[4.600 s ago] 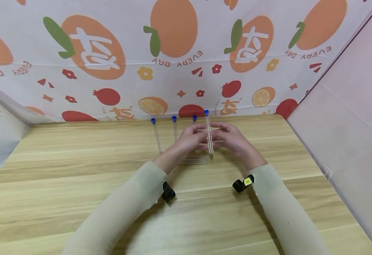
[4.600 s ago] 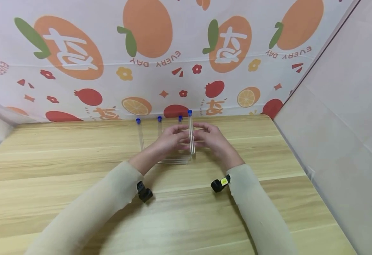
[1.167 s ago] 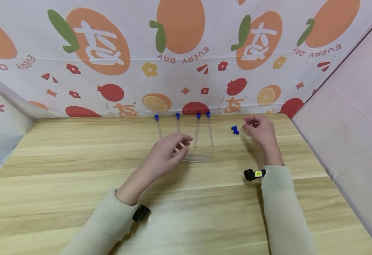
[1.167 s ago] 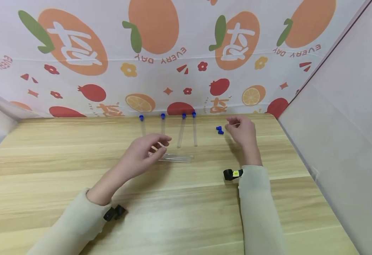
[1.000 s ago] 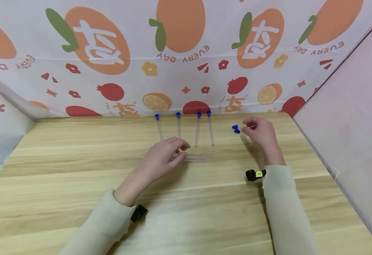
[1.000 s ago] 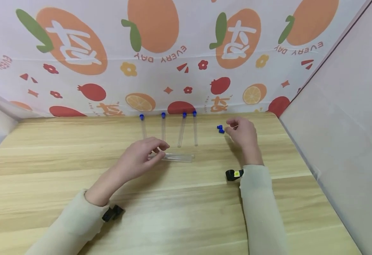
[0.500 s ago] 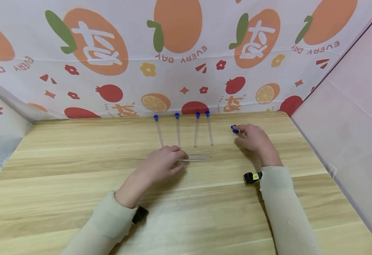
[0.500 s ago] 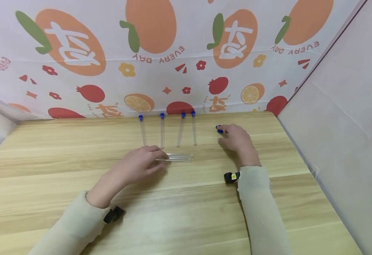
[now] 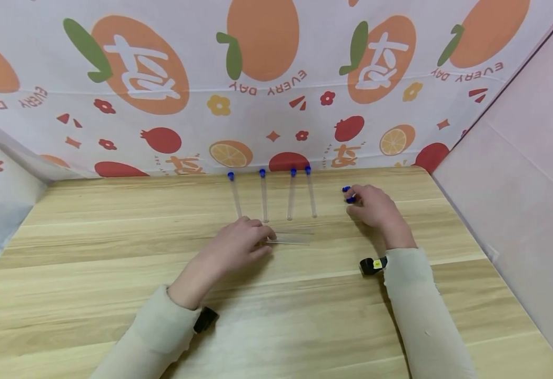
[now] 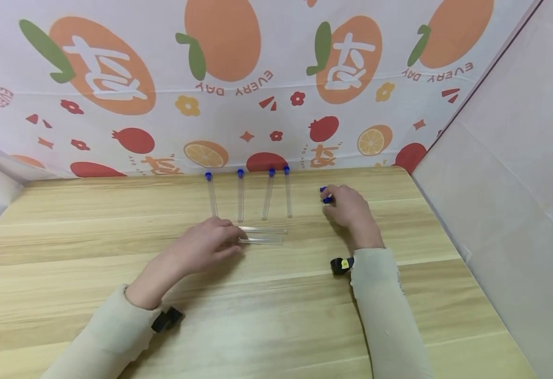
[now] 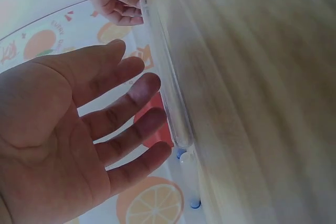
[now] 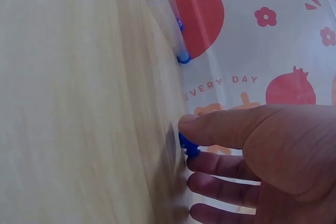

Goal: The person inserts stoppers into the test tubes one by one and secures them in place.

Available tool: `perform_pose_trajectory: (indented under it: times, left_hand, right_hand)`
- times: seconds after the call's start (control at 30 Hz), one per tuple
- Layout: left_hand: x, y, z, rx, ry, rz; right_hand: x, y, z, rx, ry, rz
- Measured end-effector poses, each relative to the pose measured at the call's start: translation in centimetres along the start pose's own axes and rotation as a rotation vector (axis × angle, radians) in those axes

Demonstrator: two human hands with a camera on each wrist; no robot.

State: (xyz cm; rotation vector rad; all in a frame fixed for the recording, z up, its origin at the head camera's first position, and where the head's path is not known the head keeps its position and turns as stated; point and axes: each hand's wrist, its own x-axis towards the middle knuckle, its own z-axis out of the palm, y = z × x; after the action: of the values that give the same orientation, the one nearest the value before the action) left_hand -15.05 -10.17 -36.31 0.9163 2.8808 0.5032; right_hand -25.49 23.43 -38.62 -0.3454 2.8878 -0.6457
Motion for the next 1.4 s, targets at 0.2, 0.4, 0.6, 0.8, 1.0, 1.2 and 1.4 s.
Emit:
perform_pose_trajectory:
  times: [0.2, 0.4, 0.6, 0.8, 1.0, 1.2, 1.4]
  left_hand:
    - [-0.1, 0.0, 0.0, -0.039, -0.01, -0.02]
    - [-0.1, 0.1, 0.1, -0.037, -0.032, -0.013]
    - [-0.4, -0.1, 0.3, -0.05, -0.049, -0.003]
    - [-0.6, -0.3, 0.5, -0.069, -0.14, -0.034]
    - [-0.6, -0.2, 0.4, -0.085, -0.167, -0.043]
    - [-0.8, -0.1, 0.3, -0.091, -0.178, -0.041]
    - [-0.8, 0.0, 0.3, -0.074, -0.199, -0.041]
  right_hand:
    - [-0.1, -0.1, -0.1, 0.01, 0.005, -0.012]
    - [-0.4, -0.2, -0.2, 0.023, -0.023, 0.016]
    - [-0.4, -0.4, 0.0, -0.018, -0.033, 0.026]
    - [-0.7, -0.4, 0.1, -0.05, -0.025, 0.017]
    - [-0.8, -0.5, 0.2, -0.039, -0.026, 0.034]
    - [-0.9, -0.7, 0.2, -0.019, -0.031, 0.042]
    - [-1.0, -0.8, 0.2, -0.004, -0.036, 0.04]
